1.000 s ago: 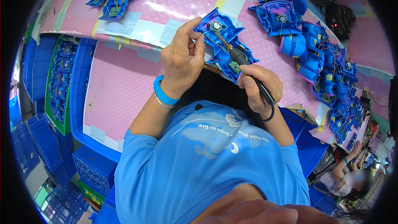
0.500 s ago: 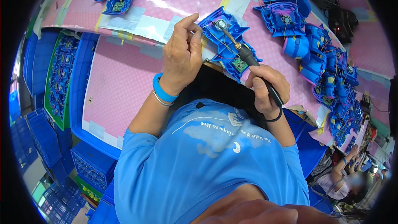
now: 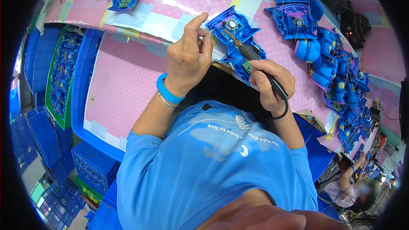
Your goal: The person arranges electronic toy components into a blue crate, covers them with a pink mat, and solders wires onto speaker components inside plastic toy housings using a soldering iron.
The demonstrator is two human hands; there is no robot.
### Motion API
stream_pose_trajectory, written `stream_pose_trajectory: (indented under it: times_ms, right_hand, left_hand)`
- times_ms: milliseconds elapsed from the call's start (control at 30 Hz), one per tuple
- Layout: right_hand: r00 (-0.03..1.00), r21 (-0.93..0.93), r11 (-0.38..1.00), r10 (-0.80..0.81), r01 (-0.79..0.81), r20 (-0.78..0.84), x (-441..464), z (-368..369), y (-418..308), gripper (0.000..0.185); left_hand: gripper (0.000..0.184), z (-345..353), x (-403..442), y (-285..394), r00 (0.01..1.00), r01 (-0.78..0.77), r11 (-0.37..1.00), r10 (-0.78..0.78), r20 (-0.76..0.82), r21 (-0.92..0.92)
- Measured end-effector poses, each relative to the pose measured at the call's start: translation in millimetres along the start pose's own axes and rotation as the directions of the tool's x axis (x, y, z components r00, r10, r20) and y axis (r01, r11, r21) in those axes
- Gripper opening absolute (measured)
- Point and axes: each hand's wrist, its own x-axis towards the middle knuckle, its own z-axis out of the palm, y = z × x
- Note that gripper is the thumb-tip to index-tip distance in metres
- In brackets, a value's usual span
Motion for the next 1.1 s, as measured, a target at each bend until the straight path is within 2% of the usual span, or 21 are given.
stream_pose_trajectory:
  times_ms: [300,600,667,733,800,833,867,933,967,1100]
  right_hand:
    - [1.000,0.009,1.000,-0.004,0.004,0.022,1.1,1.0,2.7,0.018]
    - [0.999,-0.020,0.999,-0.033,0.034,0.042,4.5,0.2,0.5,0.016]
    - [0.998,-0.029,0.999,-0.038,0.039,0.048,5.5,-0.1,0.8,0.016]
    - [0.997,-0.034,0.997,-0.061,0.063,0.053,6.5,-0.5,0.5,0.016]
    - [0.997,-0.013,0.999,-0.050,0.051,0.050,4.2,-3.2,0.8,0.017]
    - [0.998,0.009,0.999,-0.042,0.041,0.048,3.3,-4.6,1.1,0.017]
    - [0.998,0.008,0.999,-0.040,0.040,0.047,2.5,-5.3,0.5,0.017]
    - [0.999,0.026,0.999,-0.036,0.036,-0.002,1.7,-7.3,-1.7,0.018]
    - [1.000,0.027,0.999,-0.030,0.030,0.010,1.9,-9.5,-3.0,0.019]
    - [1.000,0.043,0.999,-0.002,0.003,-0.027,-0.6,-11.9,-4.4,0.021]
  left_hand:
    - [0.049,1.6,1.3,2.0,0.999,0.035,0.998,-0.034,0.029,-0.048]
    - [0.050,-1.4,5.2,-2.7,0.999,-0.028,0.999,0.030,0.046,-0.036]
    - [0.051,-9.3,6.1,1.7,0.985,0.170,0.965,-0.171,0.014,-0.200]
    - [0.047,-25.2,4.2,3.8,0.980,0.196,0.950,-0.201,0.005,-0.241]
    - [0.043,-39.3,-5.3,-4.8,0.998,-0.046,0.990,0.050,0.028,-0.133]
    - [0.037,-38.2,-7.5,-11.2,0.974,-0.211,0.959,0.222,0.041,-0.190]
    - [0.037,-37.7,-6.8,-10.3,0.974,-0.210,0.959,0.222,0.042,-0.191]
    - [0.036,-36.6,-5.6,-6.5,0.900,-0.317,0.937,0.346,0.264,-0.146]
    - [0.031,-35.3,-6.3,-6.8,0.890,-0.327,0.940,0.340,0.305,-0.094]
    - [0.028,-35.3,-0.5,-9.6,0.883,-0.356,0.934,0.350,0.313,-0.040]
